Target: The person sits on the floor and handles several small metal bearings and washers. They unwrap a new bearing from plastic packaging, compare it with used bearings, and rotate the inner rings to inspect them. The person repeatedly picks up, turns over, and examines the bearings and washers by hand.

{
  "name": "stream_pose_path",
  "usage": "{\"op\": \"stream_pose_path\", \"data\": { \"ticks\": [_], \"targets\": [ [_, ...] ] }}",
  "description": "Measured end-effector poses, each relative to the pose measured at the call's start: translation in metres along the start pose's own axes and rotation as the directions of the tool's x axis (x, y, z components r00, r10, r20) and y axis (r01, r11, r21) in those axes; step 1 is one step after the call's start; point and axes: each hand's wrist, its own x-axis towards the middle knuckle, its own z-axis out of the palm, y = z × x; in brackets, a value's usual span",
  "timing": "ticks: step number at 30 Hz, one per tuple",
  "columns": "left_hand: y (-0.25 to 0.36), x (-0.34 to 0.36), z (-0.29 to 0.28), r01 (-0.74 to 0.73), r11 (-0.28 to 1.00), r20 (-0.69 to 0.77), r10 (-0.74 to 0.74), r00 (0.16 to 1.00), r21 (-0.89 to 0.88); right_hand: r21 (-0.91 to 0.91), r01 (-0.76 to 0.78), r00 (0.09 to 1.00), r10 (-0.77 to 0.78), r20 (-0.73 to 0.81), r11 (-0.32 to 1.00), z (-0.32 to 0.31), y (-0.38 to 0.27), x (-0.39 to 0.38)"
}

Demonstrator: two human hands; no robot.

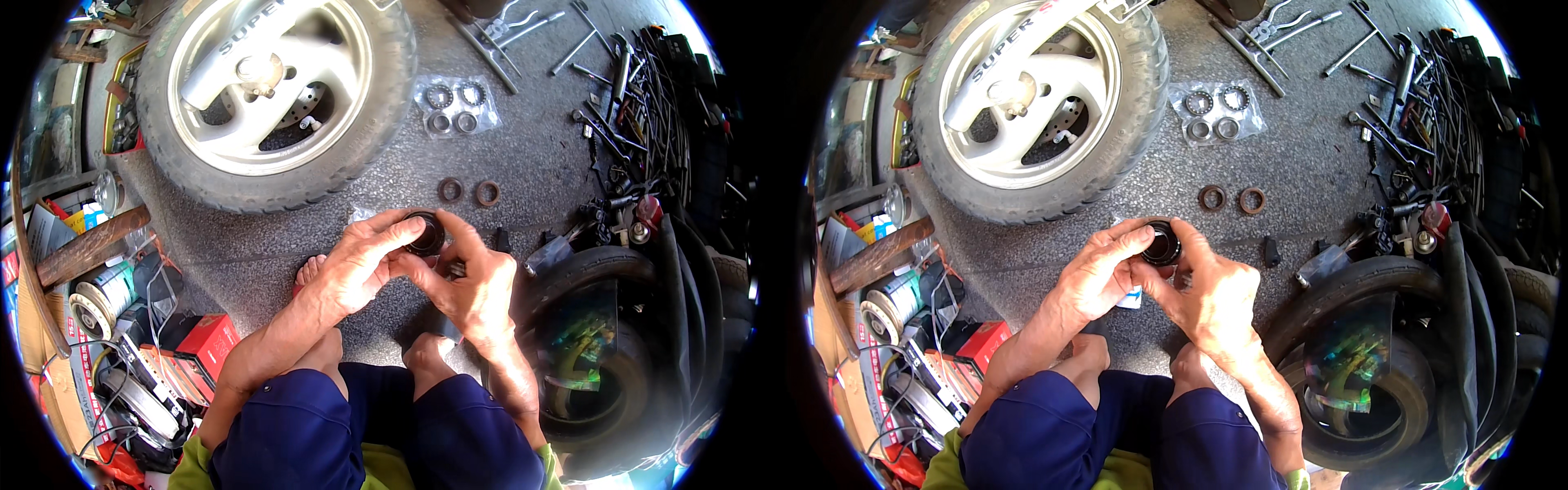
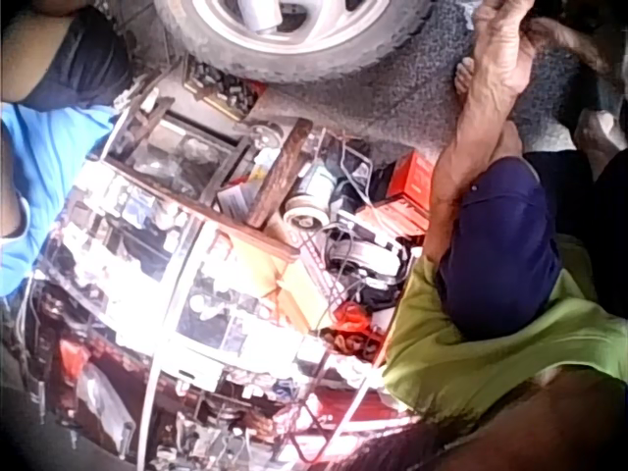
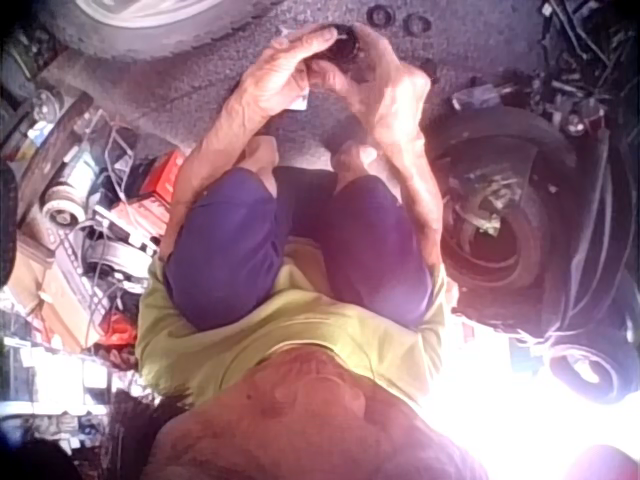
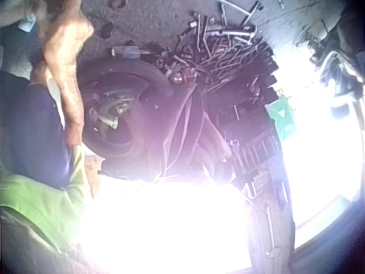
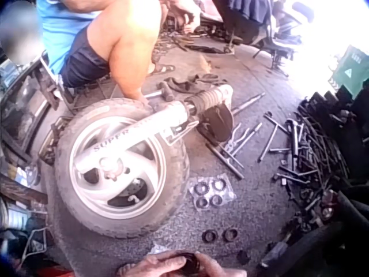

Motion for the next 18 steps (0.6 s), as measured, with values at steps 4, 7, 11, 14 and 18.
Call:
{"op": "stream_pose_path", "data": {
  "ticks": [4, 7, 11, 14, 18],
  "targets": [
    [0.005, 0.001, -0.001, -0.020, 0.999, -0.022, 0.019, 1.000, -0.035, 0.599, -0.327, 0.934, 0.347, 0.086, 0.731, -0.008, 0.012, 0.006],
    [0.009, 0.000, -0.001, -0.029, 0.999, -0.030, 0.028, 0.999, -0.032, 0.844, -0.378, 0.885, 0.415, 0.209, 0.380, -0.017, 0.027, 0.017],
    [0.012, -0.002, 0.005, -0.032, 0.998, -0.035, 0.034, 0.999, 0.045, 0.906, -0.423, 0.859, 0.305, 0.411, -0.027, -0.002, 0.051, 0.019],
    [0.014, -0.002, 0.006, -0.031, 0.990, -0.089, 0.044, 0.995, 0.141, 0.895, -0.441, 0.839, 0.322, 0.439, -0.073, 0.004, 0.045, 0.021],
    [0.016, -0.001, 0.004, -0.056, 0.989, -0.099, 0.070, 0.993, 0.137, 0.910, -0.410, 0.871, 0.268, 0.412, -0.067, 0.008, 0.047, 0.018]
  ]
}}
